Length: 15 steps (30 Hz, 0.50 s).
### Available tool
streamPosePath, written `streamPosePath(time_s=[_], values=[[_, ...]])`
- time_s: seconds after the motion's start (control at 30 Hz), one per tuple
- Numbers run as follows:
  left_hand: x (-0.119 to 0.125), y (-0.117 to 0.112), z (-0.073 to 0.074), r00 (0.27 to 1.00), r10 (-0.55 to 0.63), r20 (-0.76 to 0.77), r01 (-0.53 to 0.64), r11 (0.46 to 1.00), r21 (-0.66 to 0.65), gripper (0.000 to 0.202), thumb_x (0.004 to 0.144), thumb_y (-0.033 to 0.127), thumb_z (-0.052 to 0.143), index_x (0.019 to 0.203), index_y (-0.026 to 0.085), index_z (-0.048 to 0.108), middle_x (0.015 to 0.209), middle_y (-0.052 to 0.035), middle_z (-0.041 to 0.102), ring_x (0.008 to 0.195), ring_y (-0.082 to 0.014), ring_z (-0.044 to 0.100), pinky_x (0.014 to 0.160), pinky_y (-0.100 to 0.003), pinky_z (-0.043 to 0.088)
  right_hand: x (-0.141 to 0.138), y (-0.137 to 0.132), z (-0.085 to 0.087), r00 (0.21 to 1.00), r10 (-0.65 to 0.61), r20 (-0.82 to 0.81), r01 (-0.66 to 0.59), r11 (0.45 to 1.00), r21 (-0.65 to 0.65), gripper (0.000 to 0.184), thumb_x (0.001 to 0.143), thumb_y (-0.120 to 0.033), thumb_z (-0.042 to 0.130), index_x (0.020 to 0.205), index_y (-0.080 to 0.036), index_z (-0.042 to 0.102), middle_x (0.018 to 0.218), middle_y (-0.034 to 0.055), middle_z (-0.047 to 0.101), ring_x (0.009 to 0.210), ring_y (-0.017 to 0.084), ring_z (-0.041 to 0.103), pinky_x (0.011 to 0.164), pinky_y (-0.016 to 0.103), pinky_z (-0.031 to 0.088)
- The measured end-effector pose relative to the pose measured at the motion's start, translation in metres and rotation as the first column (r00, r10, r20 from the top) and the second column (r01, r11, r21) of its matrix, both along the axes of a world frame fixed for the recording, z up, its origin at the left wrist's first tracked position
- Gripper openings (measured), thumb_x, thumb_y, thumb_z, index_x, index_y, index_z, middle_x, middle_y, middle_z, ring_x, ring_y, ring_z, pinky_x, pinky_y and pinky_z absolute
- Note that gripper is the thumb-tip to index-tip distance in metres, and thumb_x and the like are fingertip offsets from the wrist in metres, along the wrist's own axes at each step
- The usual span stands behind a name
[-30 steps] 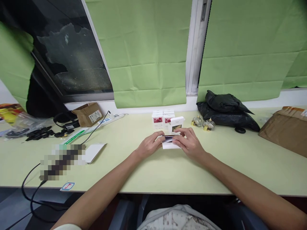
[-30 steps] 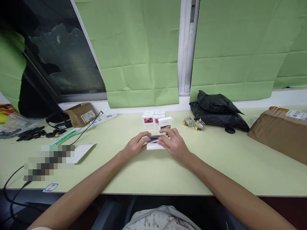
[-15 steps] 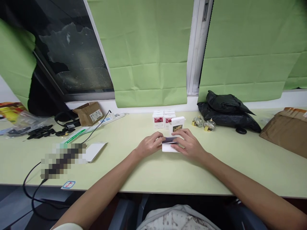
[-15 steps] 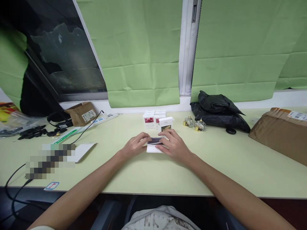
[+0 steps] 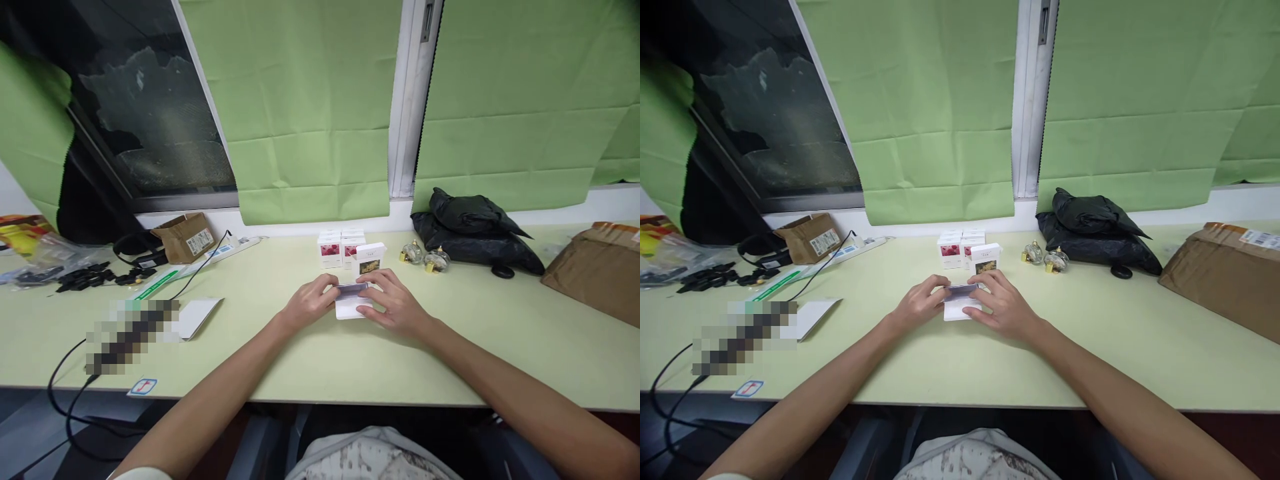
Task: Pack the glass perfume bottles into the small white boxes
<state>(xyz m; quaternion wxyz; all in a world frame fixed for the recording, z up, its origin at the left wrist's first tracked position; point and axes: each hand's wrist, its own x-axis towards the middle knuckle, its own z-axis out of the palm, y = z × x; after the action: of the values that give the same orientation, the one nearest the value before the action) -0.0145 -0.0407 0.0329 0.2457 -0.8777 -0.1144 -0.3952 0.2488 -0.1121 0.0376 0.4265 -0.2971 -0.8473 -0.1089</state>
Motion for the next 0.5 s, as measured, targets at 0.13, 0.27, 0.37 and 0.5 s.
streamPosePath(time_s=[0.13, 0.27, 0.37, 0.5], values=[[-0.002, 0.003, 0.0, 0.998, -0.045, 0.049, 0.048, 0.997, -0.056, 0.018, 0.099, 0.011, 0.058, 0.114, 0.02, 0.056, 0.117, -0.013, 0.065, 0.101, -0.0213, 0.07, 0.069, -0.03, 0.062, 0.001, -0.002, 0.003, 1.0, 0.005, 0.022, -0.005, 1.0, -0.029, 0.04, 0.09, -0.051, 0.078, 0.12, -0.026, 0.068, 0.134, 0.0146, 0.065, 0.119, 0.034, 0.06, 0.098, 0.056, 0.057], [-0.002, 0.005, 0.001, 0.969, -0.179, 0.171, 0.203, 0.971, -0.13, 0.042, 0.098, 0.016, 0.066, 0.134, 0.023, 0.045, 0.128, -0.016, 0.062, 0.12, -0.0256, 0.065, 0.085, -0.041, 0.064, -0.001, 0.001, 0.001, 0.998, 0.035, -0.048, -0.036, 0.999, -0.001, 0.036, 0.097, -0.039, 0.072, 0.129, -0.027, 0.062, 0.136, 0.0148, 0.064, 0.123, 0.032, 0.063, 0.099, 0.051, 0.058], [0.004, 0.003, 0.0, 0.933, -0.266, 0.24, 0.316, 0.927, -0.2, 0.059, 0.096, 0.02, 0.072, 0.143, 0.026, 0.037, 0.129, -0.0155, 0.061, 0.124, -0.0262, 0.063, 0.087, -0.043, 0.064, -0.002, 0.002, -0.003, 0.987, 0.044, -0.155, -0.038, 0.998, 0.044, 0.027, 0.102, -0.023, 0.062, 0.129, -0.027, 0.06, 0.127, 0.0134, 0.066, 0.117, 0.028, 0.067, 0.094, 0.046, 0.06], [0.011, 0.0, -0.002, 0.88, -0.251, 0.404, 0.411, 0.83, -0.377, 0.063, 0.103, 0.041, 0.062, 0.152, 0.026, 0.026, 0.138, -0.0186, 0.051, 0.114, -0.0229, 0.065, 0.085, -0.041, 0.065, -0.003, 0.001, -0.005, 0.954, 0.008, -0.299, 0.018, 0.996, 0.085, 0.028, 0.101, -0.021, 0.062, 0.129, -0.028, 0.058, 0.119, 0.0121, 0.066, 0.112, 0.028, 0.067, 0.088, 0.045, 0.061]])
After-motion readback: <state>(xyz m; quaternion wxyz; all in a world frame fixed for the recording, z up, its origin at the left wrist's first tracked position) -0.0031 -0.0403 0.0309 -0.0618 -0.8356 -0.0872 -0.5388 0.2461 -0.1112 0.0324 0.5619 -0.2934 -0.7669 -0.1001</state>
